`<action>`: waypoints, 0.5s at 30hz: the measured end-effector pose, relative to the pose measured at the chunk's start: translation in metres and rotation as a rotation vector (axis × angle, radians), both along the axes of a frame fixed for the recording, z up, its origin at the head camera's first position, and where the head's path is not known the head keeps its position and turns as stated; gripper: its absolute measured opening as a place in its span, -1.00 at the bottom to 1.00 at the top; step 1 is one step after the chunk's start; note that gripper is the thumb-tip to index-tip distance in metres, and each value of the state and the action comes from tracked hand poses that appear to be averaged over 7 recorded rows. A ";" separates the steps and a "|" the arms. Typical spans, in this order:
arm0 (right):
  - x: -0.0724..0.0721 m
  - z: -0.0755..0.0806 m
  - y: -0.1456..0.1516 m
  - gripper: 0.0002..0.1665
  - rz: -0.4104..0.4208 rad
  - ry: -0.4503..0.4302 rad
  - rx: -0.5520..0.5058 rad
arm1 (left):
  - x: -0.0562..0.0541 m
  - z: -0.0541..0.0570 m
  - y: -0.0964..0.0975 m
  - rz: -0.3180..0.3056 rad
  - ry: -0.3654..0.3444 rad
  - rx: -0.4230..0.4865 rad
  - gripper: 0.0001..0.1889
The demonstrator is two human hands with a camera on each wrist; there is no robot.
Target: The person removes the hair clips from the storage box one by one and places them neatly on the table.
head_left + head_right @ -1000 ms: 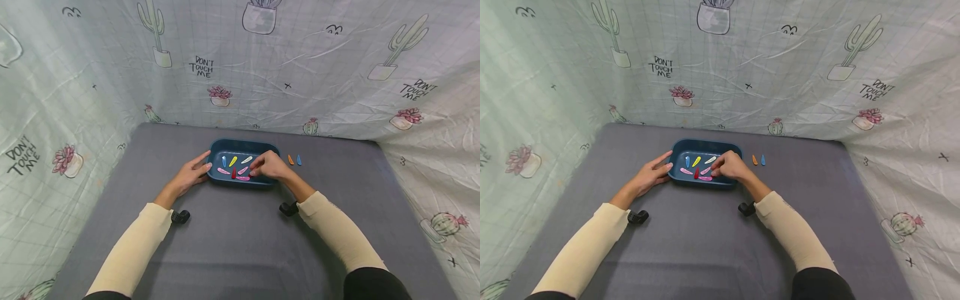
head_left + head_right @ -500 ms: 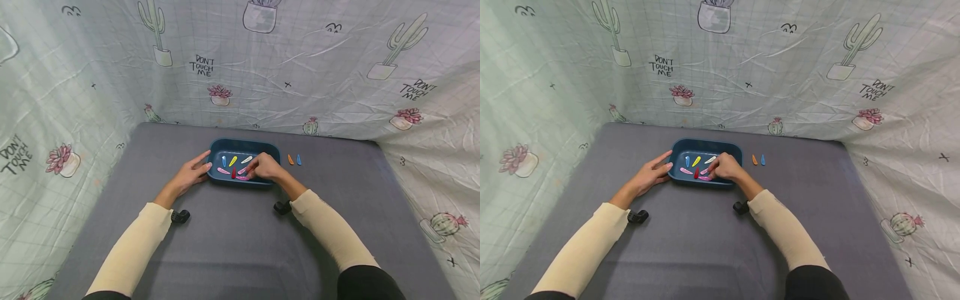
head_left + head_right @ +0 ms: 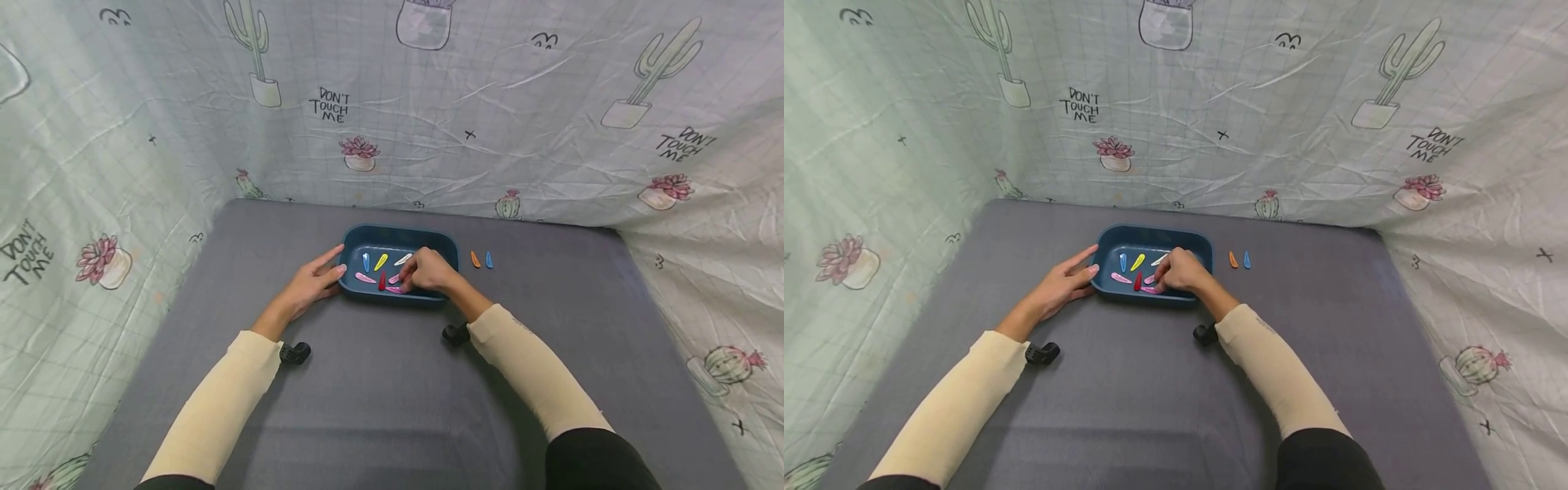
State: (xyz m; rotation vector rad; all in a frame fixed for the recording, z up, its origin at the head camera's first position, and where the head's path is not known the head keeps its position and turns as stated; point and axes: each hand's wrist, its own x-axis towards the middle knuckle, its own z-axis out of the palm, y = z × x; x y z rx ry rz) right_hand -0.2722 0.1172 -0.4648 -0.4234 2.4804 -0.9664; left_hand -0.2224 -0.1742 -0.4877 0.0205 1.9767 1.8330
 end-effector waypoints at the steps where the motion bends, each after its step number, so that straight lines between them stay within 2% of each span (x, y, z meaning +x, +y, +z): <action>1: -0.001 0.000 -0.001 -0.85 0.002 0.002 0.003 | 0.000 0.001 0.000 0.002 0.001 -0.001 -0.31; 7: -0.002 0.000 -0.003 -0.87 0.055 0.035 0.051 | 0.000 0.005 -0.001 -0.001 -0.011 -0.001 -0.30; 15: -0.003 -0.001 -0.006 -0.92 0.105 0.143 0.142 | -0.002 0.009 -0.001 0.003 -0.024 -0.013 -0.32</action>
